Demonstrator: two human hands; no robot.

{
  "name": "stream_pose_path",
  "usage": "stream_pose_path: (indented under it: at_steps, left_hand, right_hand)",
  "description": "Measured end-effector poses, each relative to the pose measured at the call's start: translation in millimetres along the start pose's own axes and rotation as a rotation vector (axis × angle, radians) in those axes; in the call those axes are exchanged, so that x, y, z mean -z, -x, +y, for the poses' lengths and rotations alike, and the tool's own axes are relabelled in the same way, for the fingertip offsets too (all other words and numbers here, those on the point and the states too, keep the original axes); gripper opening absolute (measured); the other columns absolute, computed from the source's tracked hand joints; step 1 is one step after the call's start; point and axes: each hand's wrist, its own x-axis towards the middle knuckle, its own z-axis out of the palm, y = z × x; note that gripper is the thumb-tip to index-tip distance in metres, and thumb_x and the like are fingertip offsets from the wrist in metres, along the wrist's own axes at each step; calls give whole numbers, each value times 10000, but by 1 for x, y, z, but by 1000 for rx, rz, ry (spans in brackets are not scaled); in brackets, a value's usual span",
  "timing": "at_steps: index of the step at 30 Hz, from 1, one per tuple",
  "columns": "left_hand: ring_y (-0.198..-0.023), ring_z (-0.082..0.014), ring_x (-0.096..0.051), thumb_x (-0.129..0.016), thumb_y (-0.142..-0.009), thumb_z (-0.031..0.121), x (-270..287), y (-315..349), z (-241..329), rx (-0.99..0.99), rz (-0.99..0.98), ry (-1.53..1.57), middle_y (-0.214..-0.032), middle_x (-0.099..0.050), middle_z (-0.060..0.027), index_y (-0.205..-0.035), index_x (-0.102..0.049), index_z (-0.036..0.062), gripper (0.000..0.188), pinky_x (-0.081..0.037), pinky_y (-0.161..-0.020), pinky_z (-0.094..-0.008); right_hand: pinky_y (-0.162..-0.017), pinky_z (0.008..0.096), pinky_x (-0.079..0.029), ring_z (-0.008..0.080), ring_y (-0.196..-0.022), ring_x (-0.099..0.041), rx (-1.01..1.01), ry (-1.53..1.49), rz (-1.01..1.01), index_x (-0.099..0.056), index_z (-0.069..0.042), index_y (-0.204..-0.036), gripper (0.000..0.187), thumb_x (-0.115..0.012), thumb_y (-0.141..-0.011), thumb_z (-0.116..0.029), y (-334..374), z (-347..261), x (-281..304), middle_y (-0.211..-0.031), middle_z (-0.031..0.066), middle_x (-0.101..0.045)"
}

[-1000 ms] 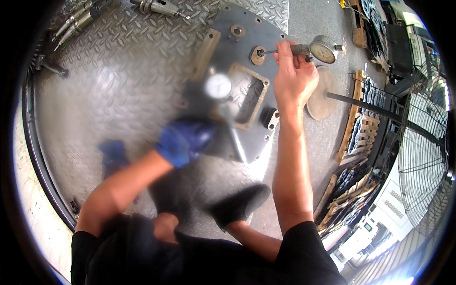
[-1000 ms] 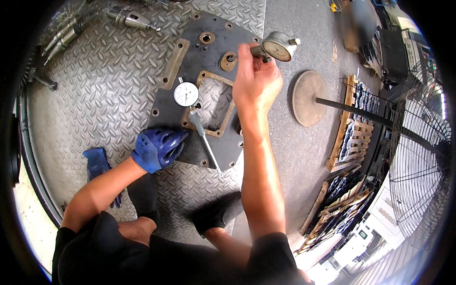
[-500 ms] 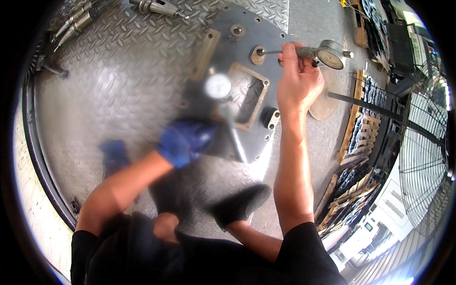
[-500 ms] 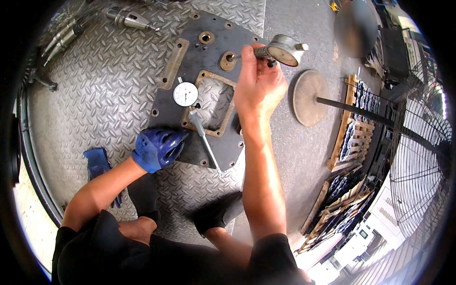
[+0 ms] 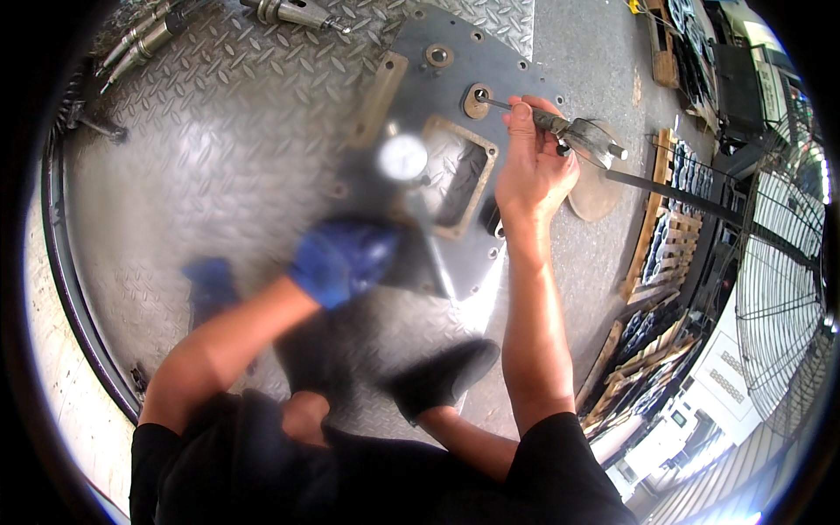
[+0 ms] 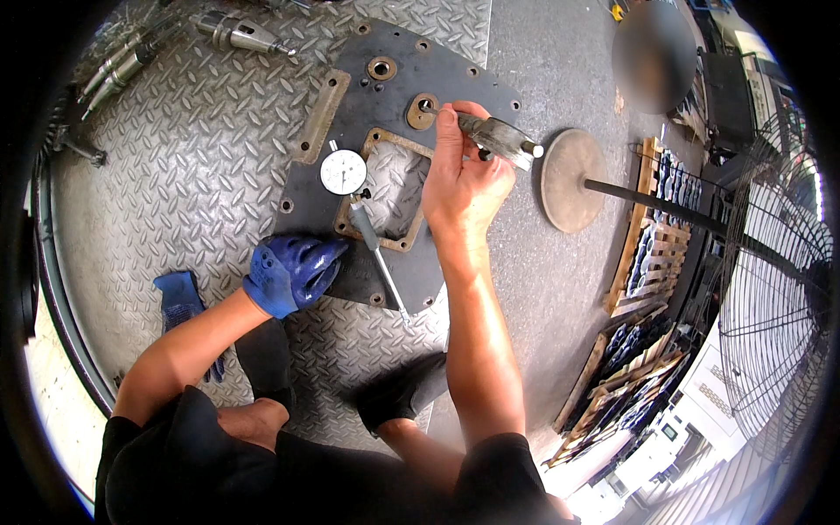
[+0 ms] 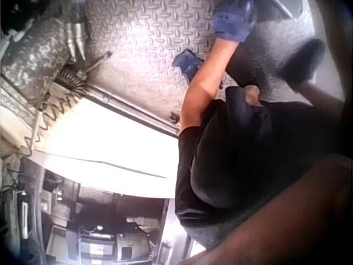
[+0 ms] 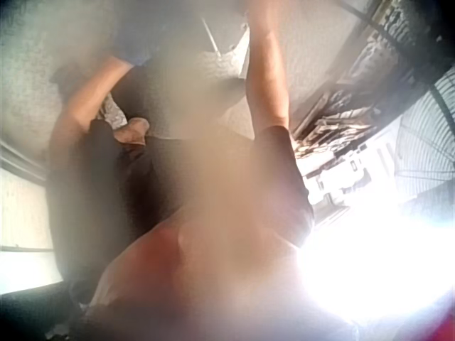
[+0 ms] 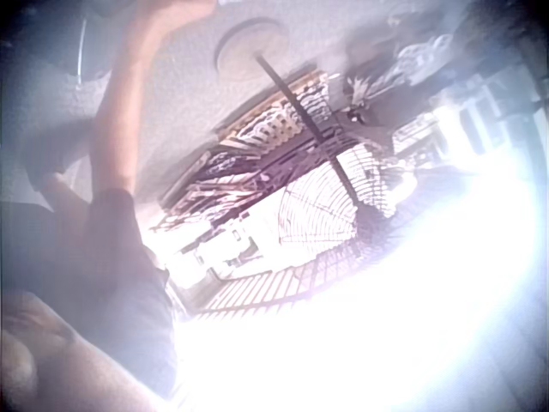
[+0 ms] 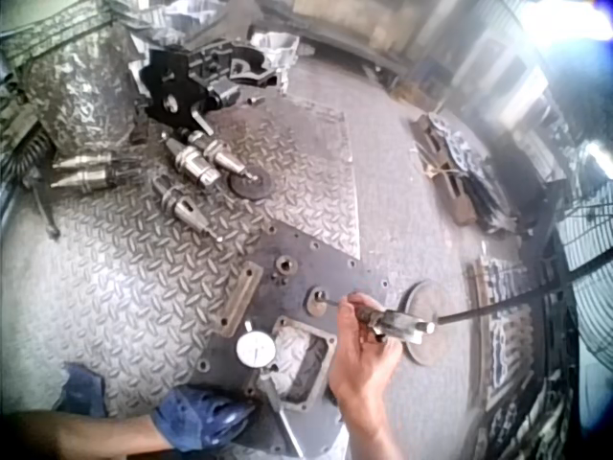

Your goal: The person uses a dial bore gauge to measure the internal diameter of several holes in a metal housing component. They repeatedly insert the gauge into different holes, adjust the tool, and read the dial face to record measurements.

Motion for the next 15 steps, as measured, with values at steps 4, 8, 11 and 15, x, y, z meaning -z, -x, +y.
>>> stream_pose_path:
  at_steps: [4,8,11,15]
  left_hand:
    - [-743,-306,-711,-746,-865,193,1,0,1,2,-16,-2,-895,-733,-94,-1232,-735,129,372,-580,-654,-437]
    - [-739,-304,-709,-750,-863,187,1,0,0,-6,-20,-20,-891,-730,-95,-1220,-742,131,362,-577,-651,-434]
    - [-732,-302,-707,-755,-858,180,-2,4,-2,5,-28,-21,-887,-727,-94,-1210,-747,130,356,-575,-648,-432]
    - [-716,-302,-703,-759,-855,172,-4,7,-3,14,-9,-1,-871,-723,-89,-1205,-747,131,353,-573,-645,-432]
  right_hand:
    - [-719,291,-516,101,-747,-637,-21,35,-47,-733,7,-1048,224,-698,-1019,-212,-8,-3,1,-777,46,-696]
    - [-729,304,-531,126,-759,-697,-16,88,-79,-733,7,-1059,240,-691,-1013,-224,-22,0,-1,-803,78,-742]
    - [-741,307,-540,134,-766,-713,-48,97,-99,-735,11,-1043,246,-684,-1011,-228,-25,-10,-3,-813,85,-754]
    - [-734,303,-533,126,-757,-701,-81,104,-87,-735,10,-1039,246,-685,-1010,-230,-26,-14,-5,-799,75,-745]
